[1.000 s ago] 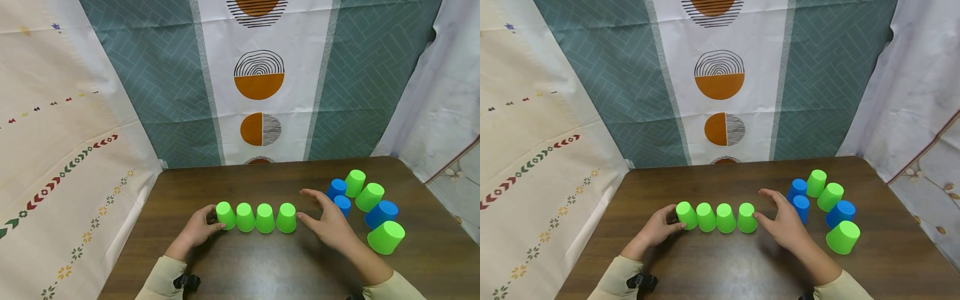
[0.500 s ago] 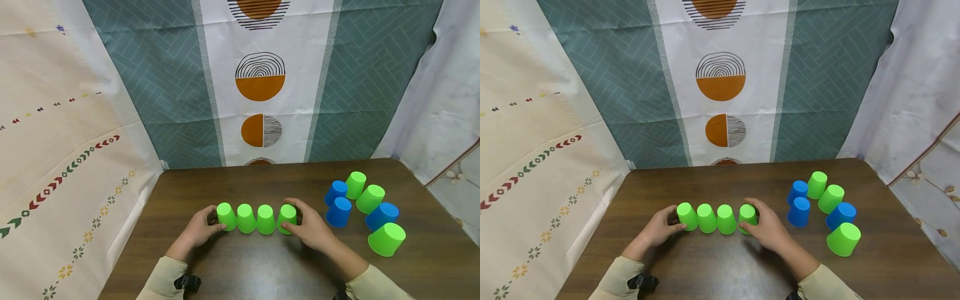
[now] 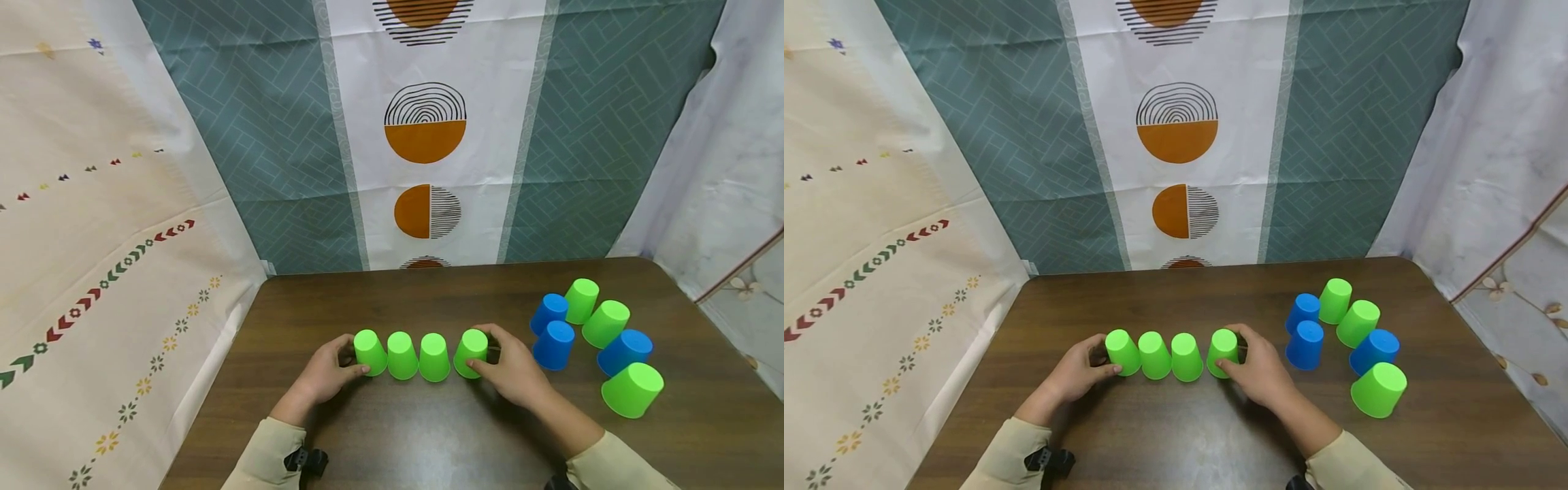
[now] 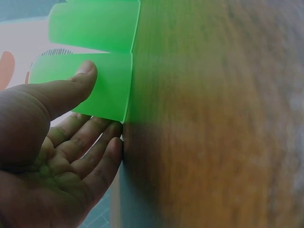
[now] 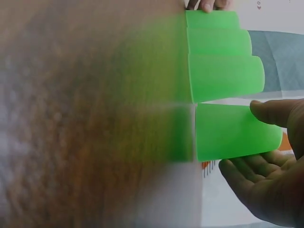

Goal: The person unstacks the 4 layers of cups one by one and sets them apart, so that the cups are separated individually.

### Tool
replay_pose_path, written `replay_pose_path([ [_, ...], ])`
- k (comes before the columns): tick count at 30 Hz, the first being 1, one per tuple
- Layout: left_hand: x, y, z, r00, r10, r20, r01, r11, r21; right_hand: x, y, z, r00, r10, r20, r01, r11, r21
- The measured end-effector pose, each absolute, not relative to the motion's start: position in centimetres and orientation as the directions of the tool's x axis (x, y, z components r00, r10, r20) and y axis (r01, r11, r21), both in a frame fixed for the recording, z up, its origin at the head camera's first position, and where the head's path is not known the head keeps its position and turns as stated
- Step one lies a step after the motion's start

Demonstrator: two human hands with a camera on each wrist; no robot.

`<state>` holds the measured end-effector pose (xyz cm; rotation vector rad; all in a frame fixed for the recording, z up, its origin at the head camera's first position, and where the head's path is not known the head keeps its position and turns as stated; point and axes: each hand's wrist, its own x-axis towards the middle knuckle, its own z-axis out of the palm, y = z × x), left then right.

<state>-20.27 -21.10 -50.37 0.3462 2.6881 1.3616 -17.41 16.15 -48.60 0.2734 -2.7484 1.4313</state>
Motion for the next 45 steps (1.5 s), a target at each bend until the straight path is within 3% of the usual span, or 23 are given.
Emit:
replay_pose_path([
  [17, -20.4, -20.9, -50.2, -0.971, 0.240, -0.003, 0.145, 0.596, 0.790, -14.7, 20.9, -46.7, -0.988, -0.051, 0.146, -0.147, 0.603, -0.784],
  [31, -20.3, -20.8, -50.0, -0.969, 0.247, -0.004, 0.150, 0.598, 0.787, -11.8, 25.8, -48.0, -0.970, -0.012, 0.242, -0.192, 0.645, -0.740],
  [45, -20.2, -20.6, -50.0, -0.968, 0.249, -0.003, 0.151, 0.597, 0.788, -10.5, 27.5, -48.5, -0.969, 0.000, 0.246, -0.168, 0.730, -0.662],
])
